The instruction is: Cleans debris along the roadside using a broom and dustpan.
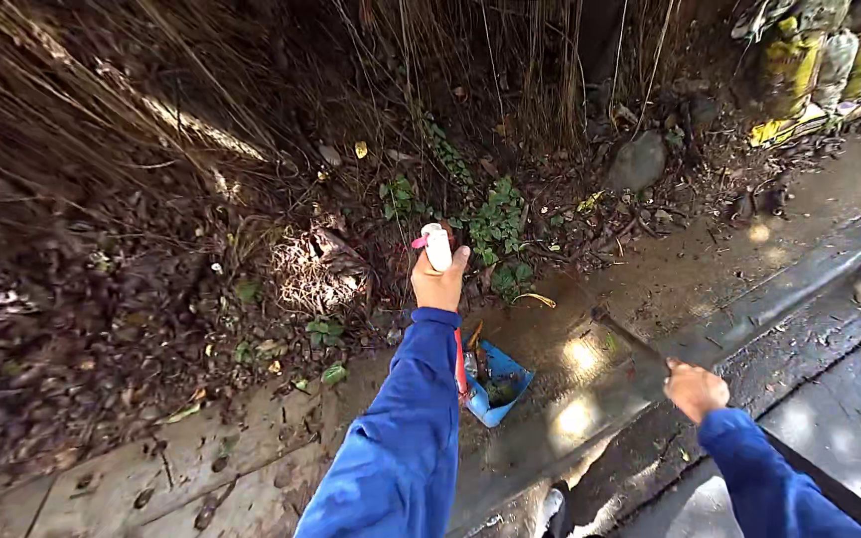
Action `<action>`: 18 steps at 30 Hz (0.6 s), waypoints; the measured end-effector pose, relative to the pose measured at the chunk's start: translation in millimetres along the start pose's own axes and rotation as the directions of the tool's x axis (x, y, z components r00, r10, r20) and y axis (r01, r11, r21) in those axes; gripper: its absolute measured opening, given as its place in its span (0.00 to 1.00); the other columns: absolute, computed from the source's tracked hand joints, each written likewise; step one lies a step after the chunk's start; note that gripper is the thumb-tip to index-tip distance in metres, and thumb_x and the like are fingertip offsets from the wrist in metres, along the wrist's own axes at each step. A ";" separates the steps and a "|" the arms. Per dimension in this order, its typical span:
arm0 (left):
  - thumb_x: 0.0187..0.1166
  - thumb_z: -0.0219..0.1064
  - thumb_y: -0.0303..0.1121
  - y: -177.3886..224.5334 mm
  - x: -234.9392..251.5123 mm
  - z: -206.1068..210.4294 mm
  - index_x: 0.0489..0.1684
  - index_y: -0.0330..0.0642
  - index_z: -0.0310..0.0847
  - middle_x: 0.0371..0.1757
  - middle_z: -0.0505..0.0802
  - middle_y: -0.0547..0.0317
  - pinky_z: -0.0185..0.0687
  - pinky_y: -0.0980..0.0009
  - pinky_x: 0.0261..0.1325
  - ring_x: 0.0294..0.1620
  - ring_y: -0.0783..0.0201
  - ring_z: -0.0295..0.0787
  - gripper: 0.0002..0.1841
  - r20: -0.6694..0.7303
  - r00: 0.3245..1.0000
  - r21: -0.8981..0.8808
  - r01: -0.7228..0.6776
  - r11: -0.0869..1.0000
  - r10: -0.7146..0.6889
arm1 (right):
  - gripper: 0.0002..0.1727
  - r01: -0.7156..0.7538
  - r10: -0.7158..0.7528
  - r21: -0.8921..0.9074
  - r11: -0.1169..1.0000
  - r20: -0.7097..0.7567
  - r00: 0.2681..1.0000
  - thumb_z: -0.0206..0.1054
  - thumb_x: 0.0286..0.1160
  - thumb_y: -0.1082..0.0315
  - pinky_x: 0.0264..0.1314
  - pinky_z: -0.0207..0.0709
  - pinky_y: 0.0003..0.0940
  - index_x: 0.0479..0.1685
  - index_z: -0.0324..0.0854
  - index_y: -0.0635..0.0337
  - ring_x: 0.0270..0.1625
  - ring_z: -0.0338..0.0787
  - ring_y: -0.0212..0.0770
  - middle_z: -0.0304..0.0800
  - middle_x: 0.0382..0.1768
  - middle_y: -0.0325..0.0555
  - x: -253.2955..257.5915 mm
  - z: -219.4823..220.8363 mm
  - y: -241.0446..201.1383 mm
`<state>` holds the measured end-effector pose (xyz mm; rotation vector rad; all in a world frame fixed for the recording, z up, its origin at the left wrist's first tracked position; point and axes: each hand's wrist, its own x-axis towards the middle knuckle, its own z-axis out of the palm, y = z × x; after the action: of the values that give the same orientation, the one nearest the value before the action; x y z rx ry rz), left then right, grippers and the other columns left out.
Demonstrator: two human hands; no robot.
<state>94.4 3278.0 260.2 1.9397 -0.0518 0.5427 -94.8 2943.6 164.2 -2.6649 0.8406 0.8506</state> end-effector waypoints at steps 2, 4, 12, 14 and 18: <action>0.74 0.78 0.39 -10.5 7.8 11.7 0.55 0.29 0.80 0.38 0.90 0.55 0.86 0.69 0.47 0.34 0.72 0.86 0.22 0.043 0.998 -0.080 -0.038 0.996 0.042 | 0.31 0.073 -0.061 -0.115 0.991 0.111 0.992 0.58 0.86 0.64 0.72 0.75 0.69 0.91 0.65 0.49 0.77 0.81 0.68 0.80 0.76 0.65 -0.3 2.4 -15.2; 0.75 0.76 0.34 -28.7 13.7 15.0 0.54 0.30 0.79 0.39 0.89 0.60 0.84 0.75 0.50 0.37 0.77 0.85 0.18 0.078 0.994 -0.149 -0.062 0.987 0.074 | 0.33 0.163 -0.142 -0.131 0.978 0.152 0.978 0.60 0.84 0.62 0.72 0.72 0.74 0.91 0.66 0.41 0.77 0.80 0.70 0.81 0.77 0.64 -19.3 -16.6 8.0; 0.81 0.68 0.36 -91.8 22.8 -38.5 0.79 0.27 0.56 0.49 0.85 0.57 0.82 0.78 0.54 0.44 0.80 0.83 0.33 0.143 0.989 -0.124 -0.025 0.992 0.043 | 0.29 0.129 -0.131 -0.032 0.991 -0.091 0.987 0.69 0.83 0.63 0.58 0.75 0.80 0.85 0.76 0.41 0.59 0.90 0.75 0.92 0.59 0.67 -102.7 -95.5 70.2; 0.83 0.66 0.36 -106.9 15.9 -42.3 0.83 0.29 0.53 0.51 0.85 0.53 0.82 0.75 0.53 0.43 0.77 0.83 0.35 0.156 0.987 -0.095 0.041 0.995 -0.025 | 0.30 0.073 -0.077 -0.054 0.996 -0.079 0.994 0.64 0.85 0.62 0.56 0.76 0.80 0.88 0.71 0.41 0.60 0.89 0.77 0.89 0.63 0.69 -85.5 -59.3 35.1; 0.83 0.64 0.32 -124.2 0.8 -37.4 0.72 0.22 0.66 0.54 0.87 0.45 0.83 0.70 0.62 0.51 0.69 0.86 0.25 0.176 0.984 -0.102 0.053 0.993 -0.034 | 0.33 0.072 -0.052 -0.097 0.993 0.199 0.979 0.57 0.85 0.67 0.61 0.76 0.79 0.92 0.63 0.42 0.66 0.85 0.78 0.82 0.72 0.71 -63.6 2.8 -25.6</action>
<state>116.7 3364.4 166.0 1.8755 -0.1461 0.3341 -123.7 2994.3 200.1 -2.6220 0.6795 1.1486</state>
